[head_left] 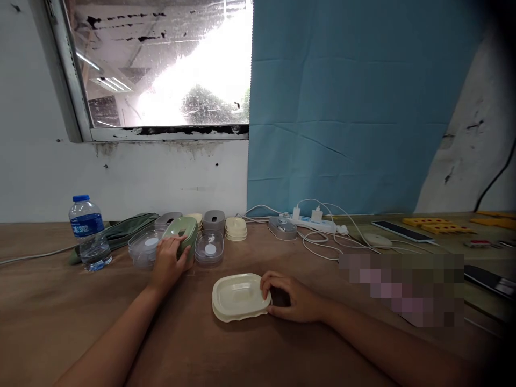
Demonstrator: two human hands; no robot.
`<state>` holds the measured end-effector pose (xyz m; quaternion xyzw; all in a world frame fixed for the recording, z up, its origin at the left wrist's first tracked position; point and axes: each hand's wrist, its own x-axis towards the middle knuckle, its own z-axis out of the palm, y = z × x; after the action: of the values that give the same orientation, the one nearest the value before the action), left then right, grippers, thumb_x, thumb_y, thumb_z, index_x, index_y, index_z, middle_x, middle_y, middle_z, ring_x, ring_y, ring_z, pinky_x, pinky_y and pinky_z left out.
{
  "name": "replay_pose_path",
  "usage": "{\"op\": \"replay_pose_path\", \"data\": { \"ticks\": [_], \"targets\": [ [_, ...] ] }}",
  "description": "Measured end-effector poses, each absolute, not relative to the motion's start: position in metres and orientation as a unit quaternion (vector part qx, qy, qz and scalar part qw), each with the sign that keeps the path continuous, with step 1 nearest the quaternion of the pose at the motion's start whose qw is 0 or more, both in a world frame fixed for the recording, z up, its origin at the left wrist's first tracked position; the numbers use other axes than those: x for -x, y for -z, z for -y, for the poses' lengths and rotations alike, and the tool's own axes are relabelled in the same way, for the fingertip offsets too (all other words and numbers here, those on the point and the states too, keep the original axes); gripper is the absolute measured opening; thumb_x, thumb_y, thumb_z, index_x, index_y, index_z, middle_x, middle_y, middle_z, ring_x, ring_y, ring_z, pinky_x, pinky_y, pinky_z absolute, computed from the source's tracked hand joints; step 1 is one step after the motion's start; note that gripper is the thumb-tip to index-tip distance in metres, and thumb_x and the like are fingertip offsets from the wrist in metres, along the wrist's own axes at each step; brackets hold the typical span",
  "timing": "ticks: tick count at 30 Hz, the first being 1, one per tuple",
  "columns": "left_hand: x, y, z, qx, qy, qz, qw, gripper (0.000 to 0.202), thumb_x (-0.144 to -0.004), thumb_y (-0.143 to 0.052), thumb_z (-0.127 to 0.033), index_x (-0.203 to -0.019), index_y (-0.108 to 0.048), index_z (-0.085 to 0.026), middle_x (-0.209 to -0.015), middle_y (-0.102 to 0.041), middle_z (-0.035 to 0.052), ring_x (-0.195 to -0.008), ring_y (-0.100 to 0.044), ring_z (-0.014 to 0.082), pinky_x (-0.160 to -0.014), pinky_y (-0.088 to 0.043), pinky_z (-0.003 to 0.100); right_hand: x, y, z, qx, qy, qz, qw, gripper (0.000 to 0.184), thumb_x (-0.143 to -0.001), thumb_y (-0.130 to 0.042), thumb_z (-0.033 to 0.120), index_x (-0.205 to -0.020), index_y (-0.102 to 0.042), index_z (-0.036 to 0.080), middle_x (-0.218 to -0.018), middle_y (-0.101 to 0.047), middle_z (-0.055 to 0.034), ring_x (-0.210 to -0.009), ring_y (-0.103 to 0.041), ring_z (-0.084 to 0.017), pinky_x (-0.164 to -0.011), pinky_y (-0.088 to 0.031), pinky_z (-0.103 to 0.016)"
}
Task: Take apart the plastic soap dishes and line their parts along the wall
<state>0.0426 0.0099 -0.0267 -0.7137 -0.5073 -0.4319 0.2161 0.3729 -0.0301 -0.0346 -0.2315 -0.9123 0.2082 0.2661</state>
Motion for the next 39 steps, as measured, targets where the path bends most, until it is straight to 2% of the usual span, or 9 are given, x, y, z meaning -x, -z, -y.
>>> {"op": "replay_pose_path", "data": {
  "ticks": [2, 4, 8, 11, 13, 18, 24, 34, 39],
  "targets": [
    [-0.051, 0.020, -0.002, 0.713, 0.467, 0.482, 0.204, 0.026, -0.081, -0.049, -0.028, -0.103, -0.056, -0.015, -0.100, -0.060, 0.0097, -0.102, -0.050, 0.0251, -0.094, -0.033, 0.043, -0.373, 0.033, 0.031, 0.219, -0.210, 0.917, 0.257, 0.015, -0.072, -0.061, 0.028, -0.081, -0.054, 0.018, -0.093, -0.053, -0.0057, -0.087, -0.052, -0.017, -0.081, -0.041, -0.030],
    [-0.062, 0.014, 0.008, 0.723, 0.502, 0.447, 0.159, 0.026, -0.080, -0.052, -0.028, -0.104, -0.056, -0.017, -0.102, -0.059, 0.0089, -0.105, -0.049, 0.0239, -0.094, -0.034, 0.042, -0.374, 0.033, 0.032, 0.211, -0.201, 0.917, 0.272, 0.024, -0.071, -0.063, 0.033, -0.088, -0.054, 0.019, -0.095, -0.051, -0.0062, -0.087, -0.051, -0.018, -0.079, -0.042, -0.030],
    [-0.082, 0.007, 0.027, 0.800, 0.493, 0.340, -0.040, 0.026, -0.078, -0.057, -0.026, -0.103, -0.059, -0.019, -0.104, -0.060, 0.0075, -0.105, -0.050, 0.0208, -0.091, -0.041, 0.035, -0.378, 0.032, 0.030, 0.239, -0.138, 0.876, 0.395, 0.047, -0.074, -0.057, 0.038, -0.114, -0.041, 0.021, -0.106, -0.043, -0.0089, -0.085, -0.047, -0.019, -0.074, -0.043, -0.032],
    [-0.091, 0.007, 0.034, 0.853, 0.427, 0.254, -0.162, 0.027, -0.073, -0.064, -0.024, -0.099, -0.063, -0.018, -0.098, -0.064, 0.0074, -0.098, -0.055, 0.0199, -0.090, -0.042, 0.035, -0.381, 0.031, 0.027, 0.265, -0.102, 0.845, 0.453, 0.054, -0.076, -0.053, 0.039, -0.123, -0.033, 0.022, -0.109, -0.040, -0.0095, -0.087, -0.045, -0.020, -0.081, -0.041, -0.037],
    [-0.095, 0.008, 0.036, 0.870, 0.389, 0.223, -0.207, 0.029, -0.068, -0.068, -0.023, -0.097, -0.065, -0.018, -0.091, -0.066, 0.0074, -0.093, -0.057, 0.0198, -0.089, -0.043, 0.036, -0.382, 0.032, 0.026, 0.266, -0.109, 0.852, 0.437, 0.058, -0.075, -0.054, 0.041, -0.126, -0.032, 0.022, -0.114, -0.038, -0.0101, -0.099, -0.043, -0.023, -0.088, -0.038, -0.039],
    [-0.099, 0.010, 0.038, 0.879, 0.329, 0.200, -0.281, 0.032, -0.061, -0.074, -0.023, -0.092, -0.069, -0.019, -0.087, -0.069, 0.0083, -0.087, -0.059, 0.0205, -0.084, -0.045, 0.036, -0.380, 0.032, 0.028, 0.270, -0.161, 0.897, 0.310, 0.070, -0.068, -0.064, 0.040, -0.129, -0.034, 0.023, -0.132, -0.026, -0.0106, -0.124, -0.026, -0.027, -0.101, -0.026, -0.042],
    [-0.099, 0.010, 0.041, 0.891, 0.261, 0.224, -0.296, 0.029, -0.060, -0.073, -0.027, -0.088, -0.071, -0.022, -0.081, -0.070, 0.0063, -0.088, -0.059, 0.0207, -0.081, -0.046, 0.034, -0.376, 0.029, 0.034, 0.272, -0.185, 0.922, 0.203, 0.083, -0.062, -0.069, 0.039, -0.134, -0.031, 0.026, -0.140, -0.019, -0.0096, -0.128, -0.024, -0.028, -0.103, -0.025, -0.041],
    [-0.106, 0.011, 0.047, 0.917, 0.230, 0.211, -0.250, 0.024, -0.061, -0.072, -0.027, -0.084, -0.069, -0.022, -0.087, -0.068, 0.0042, -0.086, -0.059, 0.0185, -0.081, -0.045, 0.031, -0.377, 0.027, 0.035, 0.278, -0.202, 0.930, 0.129, 0.084, -0.066, -0.066, 0.044, -0.137, -0.024, 0.025, -0.145, -0.010, -0.0090, -0.130, -0.020, -0.028, -0.103, -0.025, -0.041],
    [-0.105, 0.010, 0.043, 0.878, 0.337, 0.283, -0.187, 0.022, -0.081, -0.051, -0.028, -0.097, -0.064, -0.020, -0.112, -0.059, 0.0076, -0.108, -0.050, 0.0197, -0.095, -0.039, 0.035, -0.377, 0.025, 0.036, 0.274, -0.186, 0.935, 0.127, 0.078, -0.071, -0.062, 0.041, -0.137, -0.024, 0.026, -0.145, -0.012, -0.0083, -0.131, -0.019, -0.026, -0.104, -0.023, -0.040]
  ]
}}
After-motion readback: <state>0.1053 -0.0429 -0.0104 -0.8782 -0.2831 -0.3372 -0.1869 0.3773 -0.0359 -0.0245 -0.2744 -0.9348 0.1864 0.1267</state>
